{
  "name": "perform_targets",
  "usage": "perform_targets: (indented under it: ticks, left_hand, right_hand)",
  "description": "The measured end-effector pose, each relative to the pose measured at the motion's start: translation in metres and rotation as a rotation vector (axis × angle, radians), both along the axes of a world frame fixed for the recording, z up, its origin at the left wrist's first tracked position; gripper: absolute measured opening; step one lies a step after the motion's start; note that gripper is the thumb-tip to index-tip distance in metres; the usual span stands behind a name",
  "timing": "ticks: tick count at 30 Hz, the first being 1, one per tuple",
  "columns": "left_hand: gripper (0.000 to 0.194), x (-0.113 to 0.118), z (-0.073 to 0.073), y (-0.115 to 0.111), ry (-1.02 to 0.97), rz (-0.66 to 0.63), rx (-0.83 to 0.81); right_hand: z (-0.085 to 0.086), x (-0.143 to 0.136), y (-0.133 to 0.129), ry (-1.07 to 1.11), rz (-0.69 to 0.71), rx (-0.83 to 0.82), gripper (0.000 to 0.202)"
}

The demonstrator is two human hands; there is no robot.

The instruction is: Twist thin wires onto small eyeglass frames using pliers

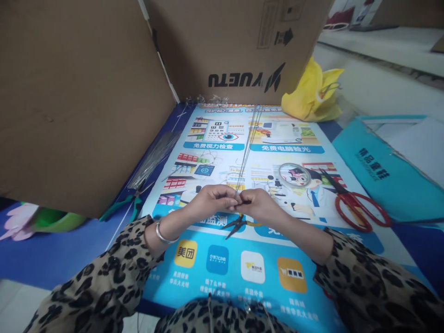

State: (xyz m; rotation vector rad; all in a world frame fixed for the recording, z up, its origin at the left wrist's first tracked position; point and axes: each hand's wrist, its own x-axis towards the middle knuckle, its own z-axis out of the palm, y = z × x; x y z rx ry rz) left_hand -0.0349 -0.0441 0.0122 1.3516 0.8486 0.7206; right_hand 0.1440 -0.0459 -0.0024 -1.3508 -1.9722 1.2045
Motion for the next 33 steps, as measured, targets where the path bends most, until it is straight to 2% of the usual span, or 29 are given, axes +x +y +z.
perform_targets:
  ticks: [6, 12, 15, 17, 19, 21, 24, 27, 30, 33]
  left_hand:
    - [0.014, 0.002, 0.001, -0.001, 0.005, 0.001, 0.010]
    - [0.014, 0.002, 0.002, -0.005, 0.142, 0.010, 0.115]
    - [0.015, 0.000, 0.002, -0.003, 0.195, -0.002, 0.171]
    - [0.016, -0.001, 0.003, -0.002, 0.225, 0.004, 0.226]
    - [0.016, -0.002, 0.005, -0.001, 0.242, 0.000, 0.274]
    - [0.016, -0.003, 0.006, 0.000, 0.238, 0.000, 0.283]
    - [0.017, -0.003, 0.006, 0.000, 0.245, 0.023, 0.222]
    - [0.017, -0.002, 0.003, -0.002, 0.234, 0.029, 0.135]
    - [0.016, -0.002, 0.001, -0.003, 0.181, 0.029, 0.083]
    - [0.017, -0.002, 0.001, -0.004, 0.150, 0.025, 0.041]
  right_hand:
    - [-0.003, -0.001, -0.002, -0.031, 0.002, 0.086, 0.030]
    - [0.002, -0.001, -0.006, -0.104, 0.057, 0.159, 0.020]
    - [0.021, 0.009, -0.004, -0.150, 0.140, 0.195, 0.014]
    - [0.042, 0.021, -0.003, -0.182, 0.176, 0.232, 0.012]
    - [0.065, 0.037, -0.003, -0.301, 0.176, 0.365, 0.019]
    - [0.085, 0.055, -0.005, -0.393, 0.118, 0.421, 0.020]
    - [0.103, 0.082, -0.010, -0.520, 0.074, 0.406, 0.019]
    - [0.114, 0.108, -0.014, -0.573, -0.023, 0.385, 0.018]
    - [0.122, 0.134, -0.016, -0.587, -0.226, 0.395, 0.022]
    - [0.123, 0.158, -0.018, -0.673, -0.346, 0.376, 0.024]
